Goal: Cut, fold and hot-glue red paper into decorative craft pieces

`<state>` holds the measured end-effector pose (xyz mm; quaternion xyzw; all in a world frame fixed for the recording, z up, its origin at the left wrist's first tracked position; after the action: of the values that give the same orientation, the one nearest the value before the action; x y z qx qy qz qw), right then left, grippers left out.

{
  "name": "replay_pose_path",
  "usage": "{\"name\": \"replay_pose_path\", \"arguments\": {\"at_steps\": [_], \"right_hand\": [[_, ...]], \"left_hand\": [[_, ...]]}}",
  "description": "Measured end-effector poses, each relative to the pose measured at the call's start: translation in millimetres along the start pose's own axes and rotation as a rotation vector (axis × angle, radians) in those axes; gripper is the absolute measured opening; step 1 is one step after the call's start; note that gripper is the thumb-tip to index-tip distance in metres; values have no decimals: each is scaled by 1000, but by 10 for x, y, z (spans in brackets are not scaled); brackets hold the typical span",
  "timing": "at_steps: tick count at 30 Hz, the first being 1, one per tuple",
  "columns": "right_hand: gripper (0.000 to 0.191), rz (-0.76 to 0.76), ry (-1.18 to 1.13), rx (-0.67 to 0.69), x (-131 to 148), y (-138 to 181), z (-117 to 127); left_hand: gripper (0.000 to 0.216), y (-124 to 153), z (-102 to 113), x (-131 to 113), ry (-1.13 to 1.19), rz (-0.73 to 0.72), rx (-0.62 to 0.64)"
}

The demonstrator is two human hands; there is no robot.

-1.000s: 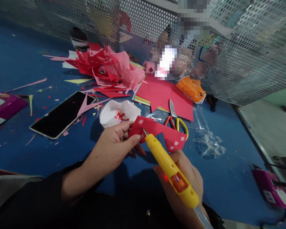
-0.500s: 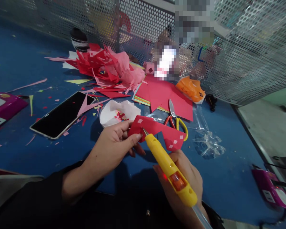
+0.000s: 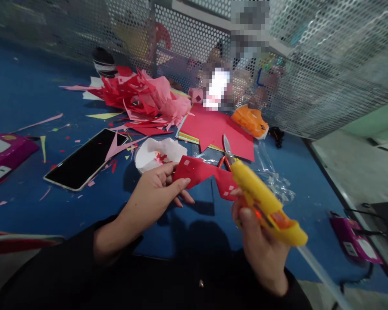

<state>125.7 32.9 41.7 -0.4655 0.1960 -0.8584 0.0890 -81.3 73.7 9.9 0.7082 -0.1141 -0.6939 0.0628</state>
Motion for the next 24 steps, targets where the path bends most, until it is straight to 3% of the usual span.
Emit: {"name": "replay_pose_path", "arguments": {"at_steps": [3,5,8,10,16,24], "right_hand": [[37,-193,103,-123,-256,-106,318],[50,-240,207,-198,-422,-205,606],[46,-170,519,-280,-617,-361,1017],[38,-113,745,-222,-762,-453,1129],[39,-123,985,16,-1148,-567,1061],[39,-47,991,113,-1328,-490,990]], "left_hand": [[30,4,15,-13,-6,-12,-15],[26,7,19,-20,-9,-16,-24],[26,9,22,-17,-20,-17,-31],[28,7,30,-7,-29,-24,-37],[36,-2,47,60,-30,-13,-44],[45,75,-17,106,-11,29,27]]}}
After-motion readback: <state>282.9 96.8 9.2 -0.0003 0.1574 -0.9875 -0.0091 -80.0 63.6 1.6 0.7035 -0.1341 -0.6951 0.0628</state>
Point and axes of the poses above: each hand's wrist, its own y-axis away from the middle knuckle, its own z-axis out of the back of the hand, x = y × z, the point moved 8 cm from there along -y, towards the middle knuckle, and after that the axes turned 2 degrees about z, right-handed, at the moved point
